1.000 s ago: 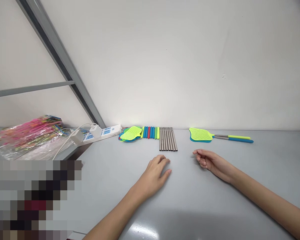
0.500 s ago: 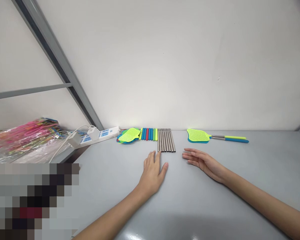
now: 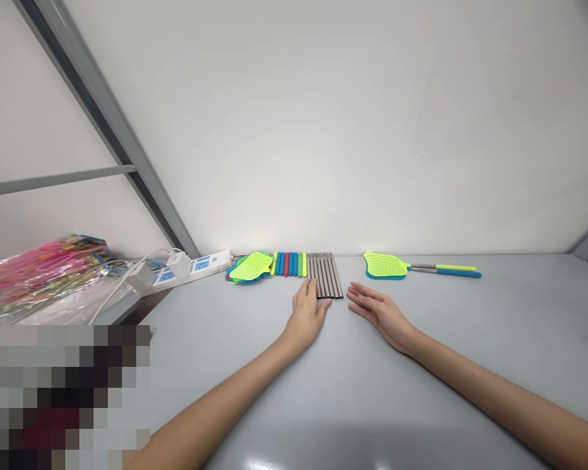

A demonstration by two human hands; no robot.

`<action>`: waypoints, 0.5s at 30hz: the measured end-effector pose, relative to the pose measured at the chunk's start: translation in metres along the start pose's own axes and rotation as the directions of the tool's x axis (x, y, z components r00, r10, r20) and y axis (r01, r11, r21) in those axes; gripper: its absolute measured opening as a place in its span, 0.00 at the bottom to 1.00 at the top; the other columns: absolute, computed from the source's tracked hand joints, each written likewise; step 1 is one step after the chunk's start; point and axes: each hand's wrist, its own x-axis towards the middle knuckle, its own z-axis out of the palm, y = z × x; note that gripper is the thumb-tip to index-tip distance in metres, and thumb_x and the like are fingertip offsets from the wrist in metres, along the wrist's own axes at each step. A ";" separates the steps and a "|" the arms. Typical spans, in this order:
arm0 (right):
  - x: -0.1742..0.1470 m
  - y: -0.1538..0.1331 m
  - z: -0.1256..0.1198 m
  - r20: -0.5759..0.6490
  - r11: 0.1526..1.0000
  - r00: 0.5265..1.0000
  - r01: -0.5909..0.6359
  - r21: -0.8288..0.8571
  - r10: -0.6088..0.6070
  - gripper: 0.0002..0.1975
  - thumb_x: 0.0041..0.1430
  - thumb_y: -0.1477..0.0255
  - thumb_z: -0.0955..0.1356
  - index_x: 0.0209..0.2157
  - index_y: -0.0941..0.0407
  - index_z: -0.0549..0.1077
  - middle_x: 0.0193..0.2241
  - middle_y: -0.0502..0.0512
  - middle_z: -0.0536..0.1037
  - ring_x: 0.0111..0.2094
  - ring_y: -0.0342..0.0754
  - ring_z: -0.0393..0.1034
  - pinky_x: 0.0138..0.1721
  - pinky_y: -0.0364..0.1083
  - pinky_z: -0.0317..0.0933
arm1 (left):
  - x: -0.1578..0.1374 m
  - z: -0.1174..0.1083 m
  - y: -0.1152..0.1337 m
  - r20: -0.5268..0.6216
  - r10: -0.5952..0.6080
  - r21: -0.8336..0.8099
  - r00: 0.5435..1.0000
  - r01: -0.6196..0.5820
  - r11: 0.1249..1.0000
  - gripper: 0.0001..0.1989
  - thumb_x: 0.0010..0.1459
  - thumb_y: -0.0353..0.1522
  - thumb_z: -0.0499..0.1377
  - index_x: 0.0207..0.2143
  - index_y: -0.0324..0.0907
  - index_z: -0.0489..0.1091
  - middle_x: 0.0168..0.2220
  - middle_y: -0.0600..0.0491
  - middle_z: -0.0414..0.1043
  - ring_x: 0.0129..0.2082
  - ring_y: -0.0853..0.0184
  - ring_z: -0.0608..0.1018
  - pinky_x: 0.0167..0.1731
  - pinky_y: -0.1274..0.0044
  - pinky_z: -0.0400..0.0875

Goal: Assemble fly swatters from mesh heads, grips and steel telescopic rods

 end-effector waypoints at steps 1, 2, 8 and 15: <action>0.001 0.001 -0.001 -0.002 1.000 1.000 0.012 -0.008 -0.012 0.16 0.49 0.71 0.67 0.42 0.54 0.70 0.53 0.53 0.60 0.53 0.51 0.55 0.53 0.50 0.54 | 0.003 0.001 0.000 0.003 0.000 -0.011 1.000 0.000 1.000 0.24 0.56 0.38 0.48 0.53 0.40 0.48 0.55 0.43 0.49 0.57 0.61 0.52 0.52 0.67 0.51; 0.003 0.003 -0.001 -0.006 1.000 1.000 0.025 -0.018 -0.025 0.17 0.49 0.71 0.67 0.43 0.53 0.69 0.54 0.52 0.59 0.54 0.51 0.54 0.54 0.50 0.52 | 0.006 0.002 -0.001 0.004 0.001 -0.024 1.000 -0.001 1.000 0.26 0.55 0.39 0.50 0.53 0.39 0.48 0.56 0.43 0.47 0.57 0.60 0.50 0.53 0.67 0.50; 0.020 0.006 0.001 0.015 0.994 0.997 0.079 -0.078 -0.079 0.28 0.44 0.76 0.68 0.49 0.51 0.64 0.56 0.47 0.55 0.57 0.46 0.45 0.58 0.48 0.38 | 0.020 0.009 -0.001 -0.033 0.022 -0.072 0.999 -0.024 0.997 0.31 0.50 0.42 0.54 0.53 0.40 0.48 0.58 0.42 0.43 0.59 0.61 0.46 0.54 0.67 0.48; 0.030 0.000 0.009 0.043 0.995 0.997 0.060 -0.077 -0.057 0.29 0.42 0.78 0.65 0.50 0.51 0.63 0.55 0.47 0.55 0.57 0.48 0.45 0.57 0.49 0.40 | 0.025 0.013 -0.004 -0.017 0.061 -0.046 0.998 -0.062 0.997 0.29 0.51 0.42 0.53 0.52 0.41 0.50 0.57 0.42 0.45 0.58 0.59 0.47 0.53 0.65 0.48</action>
